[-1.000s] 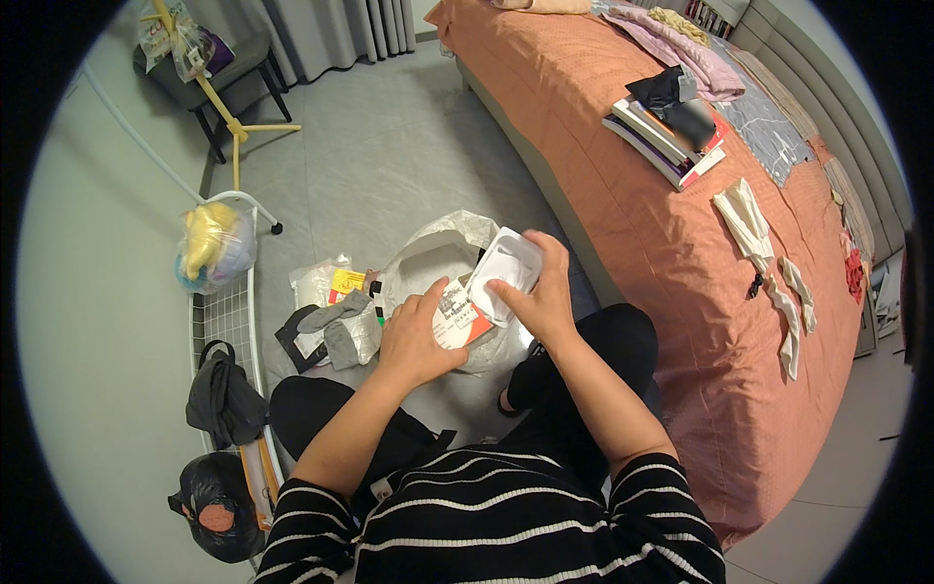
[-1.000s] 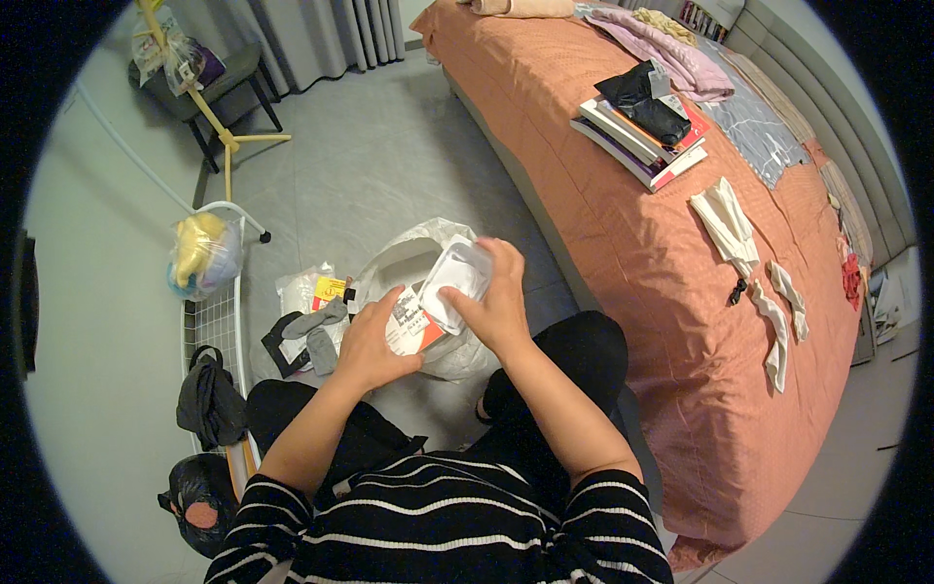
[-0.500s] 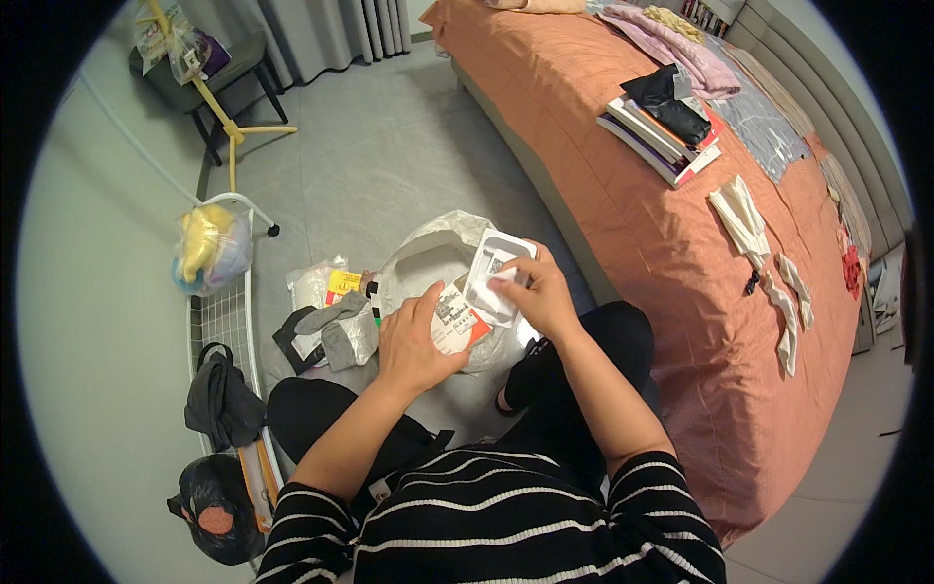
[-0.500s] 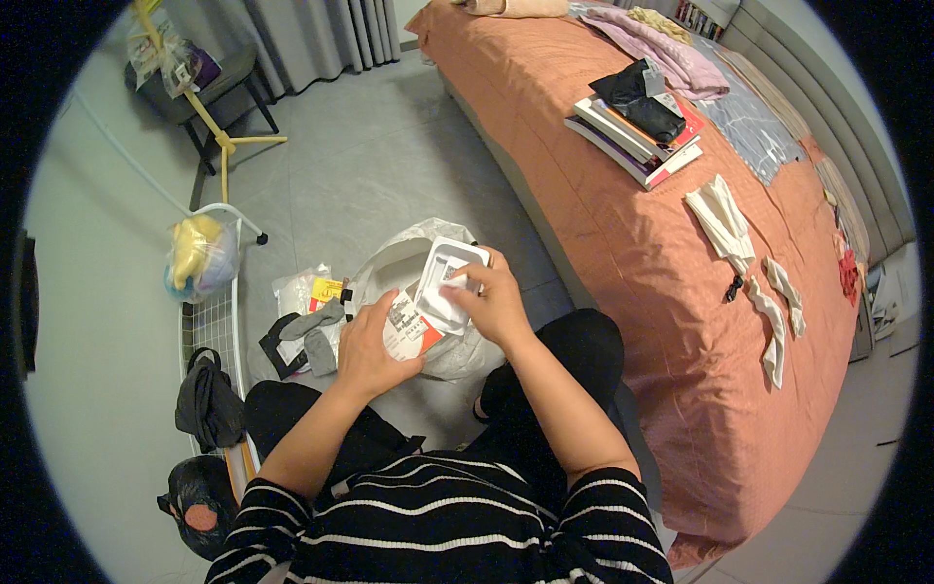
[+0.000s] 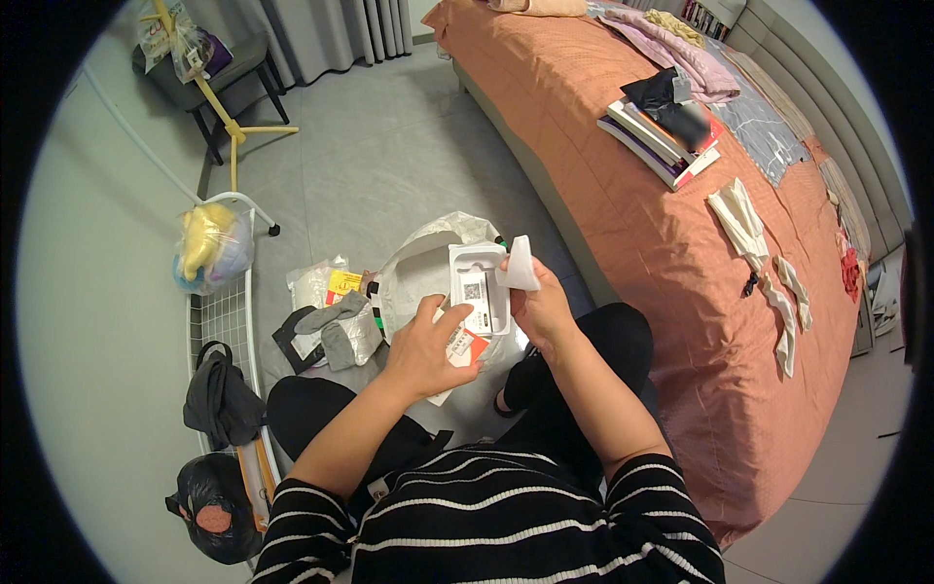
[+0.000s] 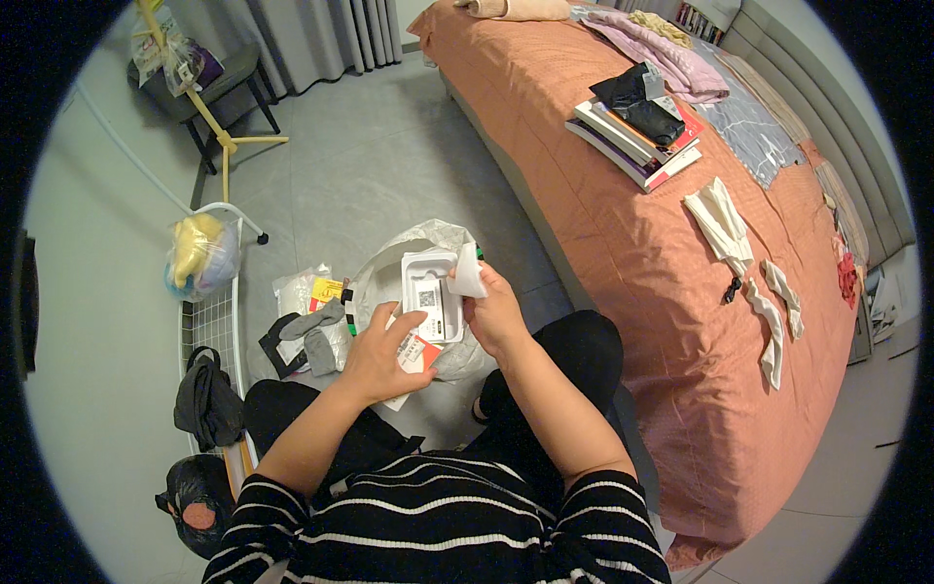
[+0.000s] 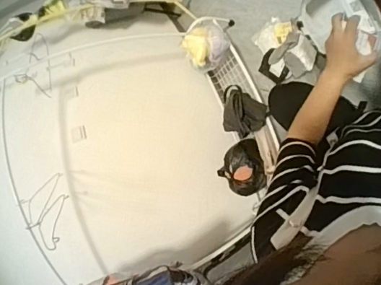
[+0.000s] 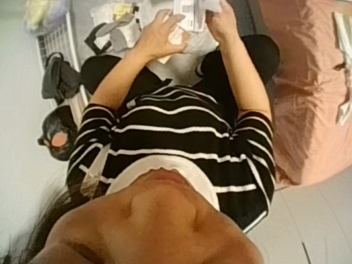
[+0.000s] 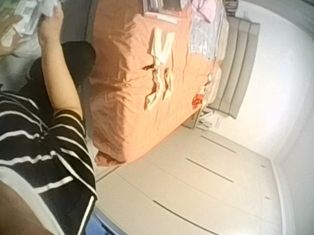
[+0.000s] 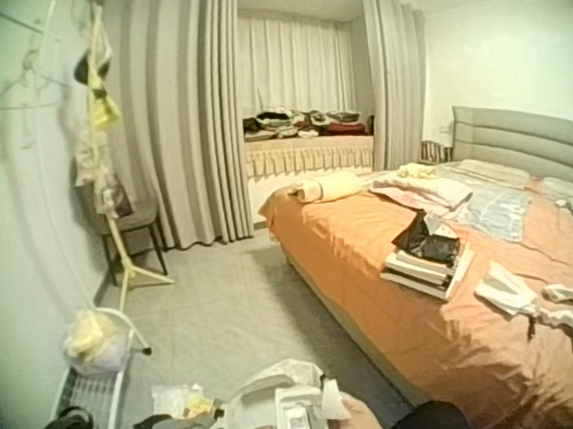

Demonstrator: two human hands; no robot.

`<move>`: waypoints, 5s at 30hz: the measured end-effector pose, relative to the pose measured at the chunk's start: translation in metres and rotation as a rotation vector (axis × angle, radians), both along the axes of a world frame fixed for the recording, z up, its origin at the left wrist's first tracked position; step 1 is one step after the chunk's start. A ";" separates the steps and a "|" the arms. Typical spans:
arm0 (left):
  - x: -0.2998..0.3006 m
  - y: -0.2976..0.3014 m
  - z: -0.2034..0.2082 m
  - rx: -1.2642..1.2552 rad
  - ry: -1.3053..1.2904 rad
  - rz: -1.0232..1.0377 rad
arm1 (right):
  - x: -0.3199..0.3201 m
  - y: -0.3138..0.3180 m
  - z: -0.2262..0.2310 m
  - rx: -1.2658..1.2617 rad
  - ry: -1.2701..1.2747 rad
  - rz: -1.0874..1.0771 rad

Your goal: The person sits on the floor and unpacks various items from a white plastic bag, including papers, packaged goods, and clothing. They remove each item, briefly handle it, and place it on the floor or on a nearby bed.

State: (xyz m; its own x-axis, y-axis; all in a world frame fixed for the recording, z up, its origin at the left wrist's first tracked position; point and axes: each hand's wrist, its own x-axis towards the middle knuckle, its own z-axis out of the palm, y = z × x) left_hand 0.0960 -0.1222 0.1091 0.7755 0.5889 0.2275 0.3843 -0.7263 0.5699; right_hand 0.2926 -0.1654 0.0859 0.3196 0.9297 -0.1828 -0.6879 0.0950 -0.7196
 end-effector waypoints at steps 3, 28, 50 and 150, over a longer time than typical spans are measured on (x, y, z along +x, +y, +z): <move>-0.004 0.002 0.003 -0.031 0.035 0.015 | 0.008 0.000 -0.004 0.051 0.180 0.059; -0.011 0.008 0.001 -0.072 0.091 0.053 | 0.010 -0.021 0.030 -0.189 -0.319 0.031; -0.009 0.006 0.001 -0.222 0.139 -0.057 | -0.019 -0.009 0.017 -0.303 -1.415 -0.012; -0.157 0.170 -0.357 -1.479 -0.849 2.104 | -0.081 0.172 -0.199 -0.479 -1.814 0.799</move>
